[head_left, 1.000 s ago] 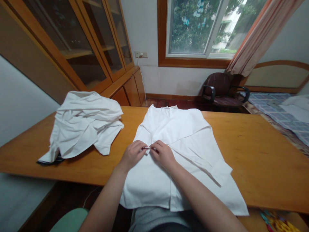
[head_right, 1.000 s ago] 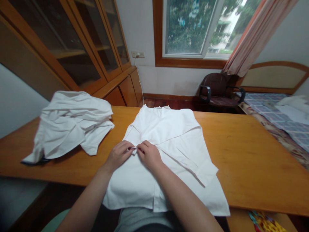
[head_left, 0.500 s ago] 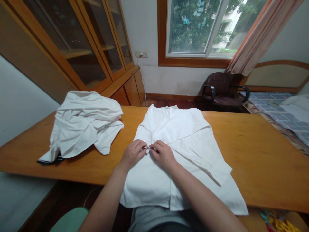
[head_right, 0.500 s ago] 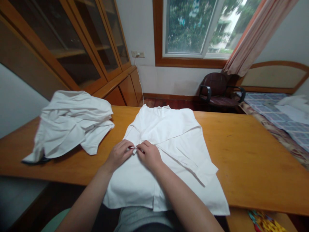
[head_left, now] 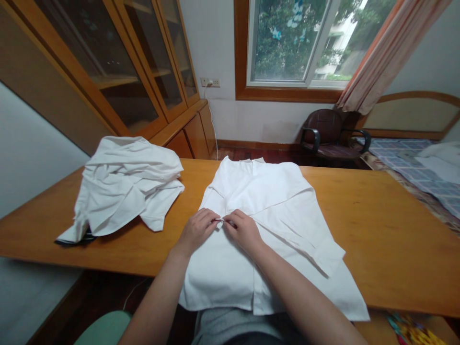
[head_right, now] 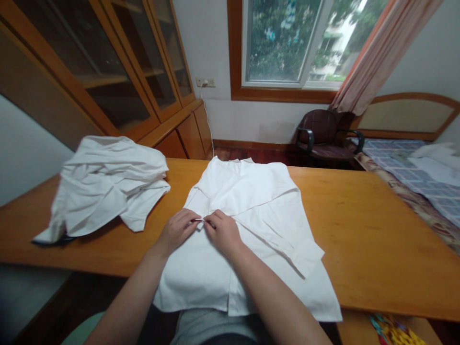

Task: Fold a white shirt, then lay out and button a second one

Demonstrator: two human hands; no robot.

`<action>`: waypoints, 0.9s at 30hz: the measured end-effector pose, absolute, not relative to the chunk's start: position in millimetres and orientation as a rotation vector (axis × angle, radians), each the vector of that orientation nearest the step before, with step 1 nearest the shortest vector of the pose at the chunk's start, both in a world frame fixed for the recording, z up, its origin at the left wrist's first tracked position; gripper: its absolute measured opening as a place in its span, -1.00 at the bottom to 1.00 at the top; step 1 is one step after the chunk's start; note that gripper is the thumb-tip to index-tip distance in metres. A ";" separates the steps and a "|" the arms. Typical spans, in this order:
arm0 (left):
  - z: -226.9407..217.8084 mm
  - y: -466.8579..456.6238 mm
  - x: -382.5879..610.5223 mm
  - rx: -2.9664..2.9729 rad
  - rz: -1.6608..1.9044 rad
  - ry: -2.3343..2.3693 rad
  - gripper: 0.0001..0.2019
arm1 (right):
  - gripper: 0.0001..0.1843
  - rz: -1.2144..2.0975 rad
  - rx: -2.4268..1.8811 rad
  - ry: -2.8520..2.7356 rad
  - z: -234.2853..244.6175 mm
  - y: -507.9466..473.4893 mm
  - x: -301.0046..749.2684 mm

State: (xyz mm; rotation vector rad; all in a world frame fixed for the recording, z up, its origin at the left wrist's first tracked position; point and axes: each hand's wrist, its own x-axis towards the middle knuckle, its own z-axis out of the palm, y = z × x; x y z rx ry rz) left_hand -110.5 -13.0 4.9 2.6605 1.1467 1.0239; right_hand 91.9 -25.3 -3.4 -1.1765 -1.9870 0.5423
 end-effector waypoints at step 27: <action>7.7 -14.3 -107.1 2.730 0.943 1.218 -0.92 | -0.87 0.569 -1.172 -1.981 -4.3 -26.1 90.2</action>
